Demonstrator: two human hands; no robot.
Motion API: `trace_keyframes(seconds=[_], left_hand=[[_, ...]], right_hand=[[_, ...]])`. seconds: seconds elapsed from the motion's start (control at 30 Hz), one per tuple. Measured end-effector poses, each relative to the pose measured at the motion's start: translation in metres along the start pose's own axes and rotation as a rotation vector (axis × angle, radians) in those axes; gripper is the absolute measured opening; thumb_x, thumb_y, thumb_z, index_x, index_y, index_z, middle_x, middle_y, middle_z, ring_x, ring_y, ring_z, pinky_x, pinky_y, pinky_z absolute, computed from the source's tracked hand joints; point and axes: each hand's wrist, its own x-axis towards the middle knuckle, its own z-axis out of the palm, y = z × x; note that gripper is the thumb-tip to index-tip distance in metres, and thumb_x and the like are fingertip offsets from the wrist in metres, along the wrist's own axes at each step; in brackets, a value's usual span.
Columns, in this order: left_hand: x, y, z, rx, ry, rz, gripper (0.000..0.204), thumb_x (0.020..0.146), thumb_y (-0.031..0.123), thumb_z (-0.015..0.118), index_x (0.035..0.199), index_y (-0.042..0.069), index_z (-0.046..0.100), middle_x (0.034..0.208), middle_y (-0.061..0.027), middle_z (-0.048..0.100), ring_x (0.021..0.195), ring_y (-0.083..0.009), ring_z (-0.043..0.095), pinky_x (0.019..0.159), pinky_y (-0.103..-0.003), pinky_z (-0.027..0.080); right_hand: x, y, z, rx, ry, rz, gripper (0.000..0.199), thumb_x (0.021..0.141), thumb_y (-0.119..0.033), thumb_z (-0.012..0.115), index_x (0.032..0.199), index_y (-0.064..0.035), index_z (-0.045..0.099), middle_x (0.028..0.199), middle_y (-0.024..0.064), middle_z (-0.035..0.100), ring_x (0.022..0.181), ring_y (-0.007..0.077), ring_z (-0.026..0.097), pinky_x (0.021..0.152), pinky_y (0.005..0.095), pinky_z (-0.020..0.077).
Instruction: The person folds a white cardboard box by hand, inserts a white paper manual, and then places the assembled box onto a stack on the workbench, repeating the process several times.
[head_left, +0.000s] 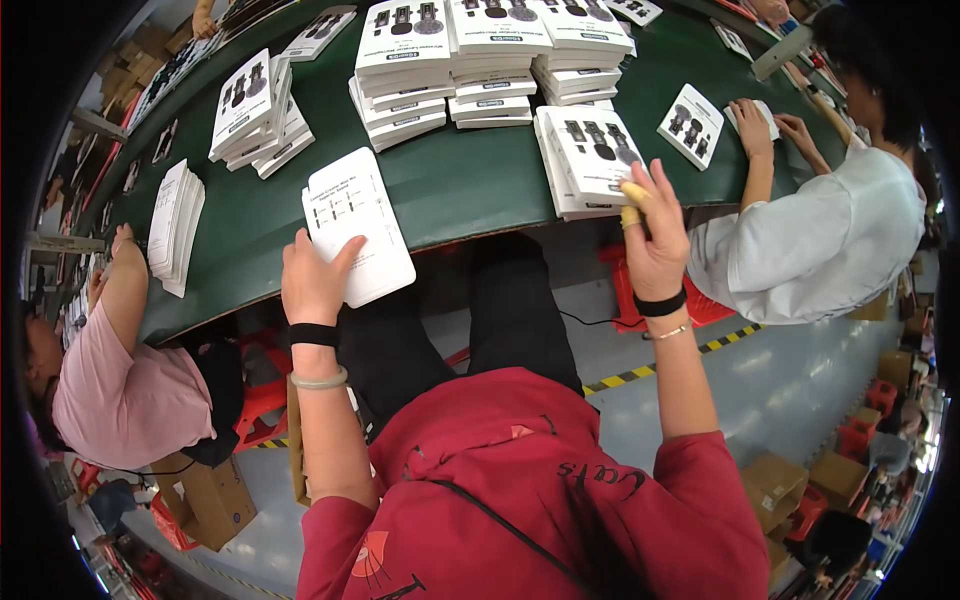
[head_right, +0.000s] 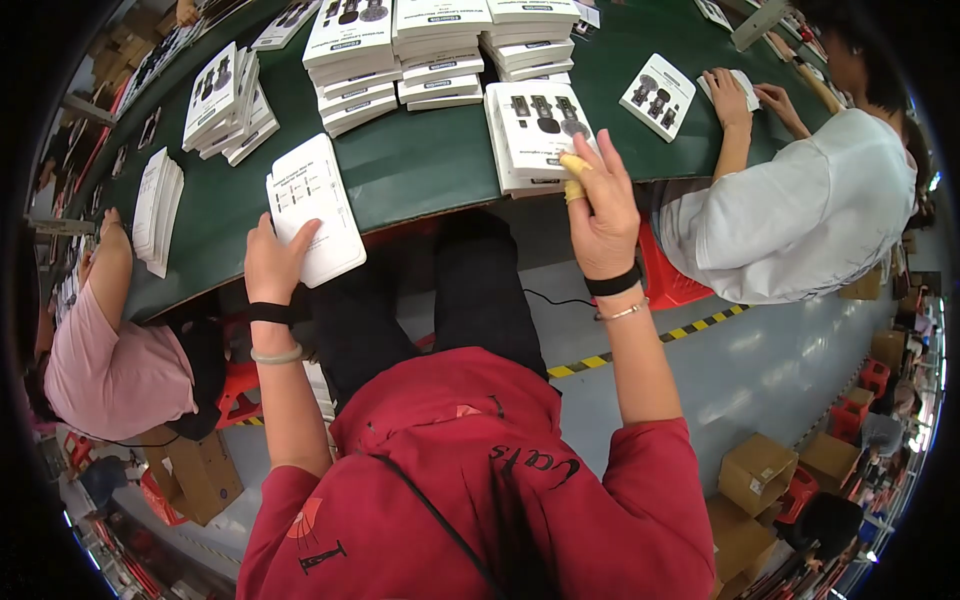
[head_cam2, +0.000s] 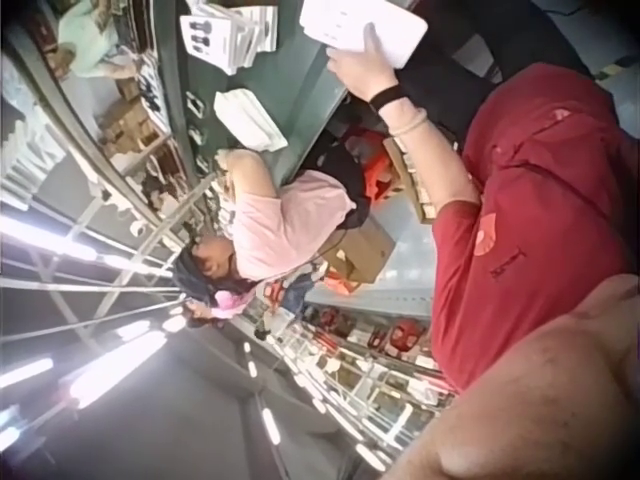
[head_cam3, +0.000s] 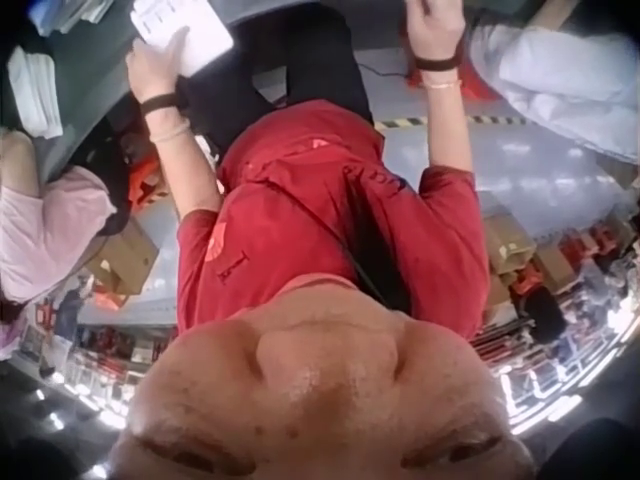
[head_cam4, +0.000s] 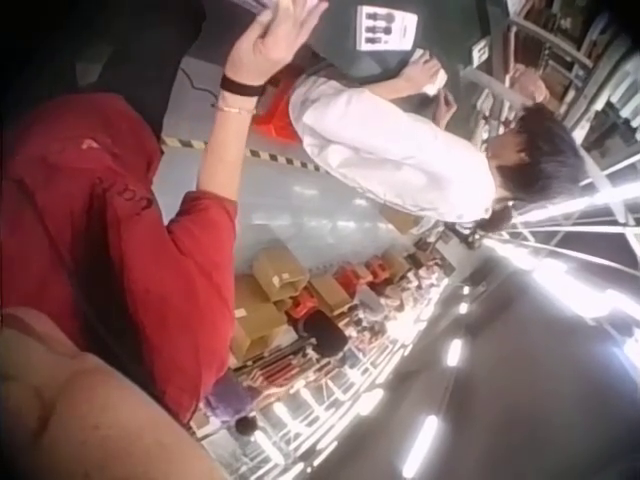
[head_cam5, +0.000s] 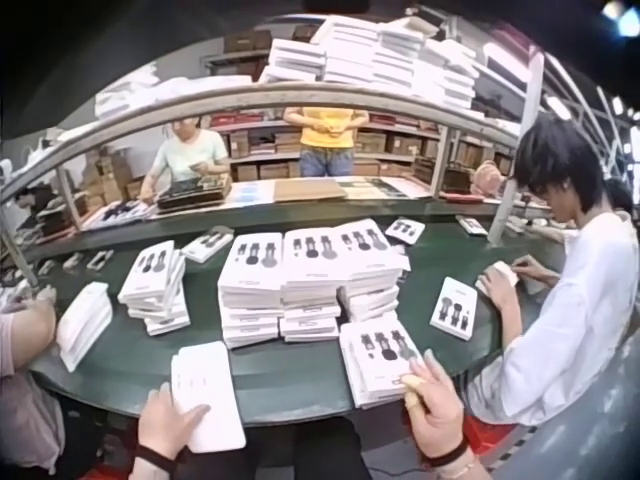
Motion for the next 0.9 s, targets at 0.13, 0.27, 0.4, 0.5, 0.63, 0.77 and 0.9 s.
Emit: trace_keyframes(seconds=[0.13, 0.27, 0.4, 0.5, 0.63, 0.77, 0.9], left_hand=[[0.017, -0.032, 0.008, -0.322, -0.135, 0.008, 0.05, 0.095, 0.032, 0.069, 0.126, -0.007, 0.058, 0.097, -0.0155, 0.068, 0.085, -0.0224, 0.066, 0.081, -0.031, 0.053], [0.002, -0.047, 0.007, -0.981, 0.052, -0.114, 0.036, 0.097, 0.024, 0.068, 0.114, -0.007, 0.062, 0.104, -0.0127, 0.071, 0.089, -0.0183, 0.067, 0.081, -0.032, 0.052], [-0.056, 0.001, -0.036, -1.225, -0.083, -0.043, 0.018, 0.1, 0.014, 0.063, 0.103, -0.004, 0.062, 0.095, -0.0042, 0.067, 0.085, -0.0098, 0.059, 0.076, -0.029, 0.049], [-0.097, 0.026, -0.046, -0.912, -0.166, 0.381, 0.009, 0.1, 0.009, 0.06, 0.097, 0.001, 0.058, 0.088, -0.0031, 0.062, 0.082, -0.0125, 0.057, 0.072, -0.03, 0.047], [-0.121, 0.032, -0.043, -0.855, -0.113, 0.668, 0.006, 0.098, 0.005, 0.058, 0.102, 0.001, 0.055, 0.1, -0.0062, 0.062, 0.088, -0.0156, 0.057, 0.079, -0.03, 0.047], [-0.134, 0.023, -0.026, -1.326, -0.495, 0.357, 0.035, 0.093, 0.006, 0.065, 0.125, 0.0, 0.053, 0.12, -0.0115, 0.059, 0.106, -0.0197, 0.057, 0.095, -0.034, 0.046], [-0.135, 0.015, -0.021, -1.681, -1.214, 0.188, 0.071, 0.085, 0.009, 0.07, 0.147, -0.002, 0.037, 0.138, -0.0166, 0.052, 0.127, -0.0255, 0.051, 0.11, -0.039, 0.038]], right_hand=[[-0.015, 0.01, 0.012, -0.162, -0.06, -0.027, 0.036, 0.086, 0.01, 0.062, 0.118, -0.0031, 0.068, 0.133, 0.0177, 0.064, 0.137, 0.0365, 0.049, 0.105, 0.0379, 0.0445], [-0.002, -0.028, 0.006, -0.234, -0.067, -0.121, 0.035, 0.084, 0.009, 0.063, 0.117, -0.0023, 0.069, 0.125, 0.018, 0.067, 0.128, 0.0367, 0.056, 0.098, 0.0386, 0.0491], [0.005, -0.081, 0.002, 0.138, -0.187, -0.114, 0.034, 0.082, 0.007, 0.068, 0.114, -0.0012, 0.069, 0.116, 0.0147, 0.068, 0.098, 0.0309, 0.066, 0.081, 0.0355, 0.054], [0.007, -0.121, 0.021, 0.27, -0.239, -0.088, 0.029, 0.081, 0.002, 0.073, 0.11, -0.0006, 0.069, 0.111, 0.0129, 0.066, 0.083, 0.0266, 0.066, 0.072, 0.0331, 0.0538], [0.017, -0.137, 0.018, 0.376, -0.418, 0.108, 0.025, 0.081, -0.006, 0.077, 0.104, -0.0013, 0.069, 0.1, 0.0109, 0.063, 0.075, 0.0246, 0.063, 0.066, 0.0327, 0.0523], [0.02, -0.124, 0.014, 0.38, -0.607, 0.008, 0.023, 0.082, -0.013, 0.079, 0.101, -0.004, 0.067, 0.093, 0.0103, 0.059, 0.072, 0.0245, 0.062, 0.063, 0.0333, 0.0512], [0.022, -0.128, 0.01, 0.465, -0.713, -0.145, 0.024, 0.084, -0.017, 0.079, 0.101, -0.0063, 0.066, 0.09, 0.01, 0.058, 0.071, 0.0256, 0.062, 0.062, 0.0336, 0.0508]])
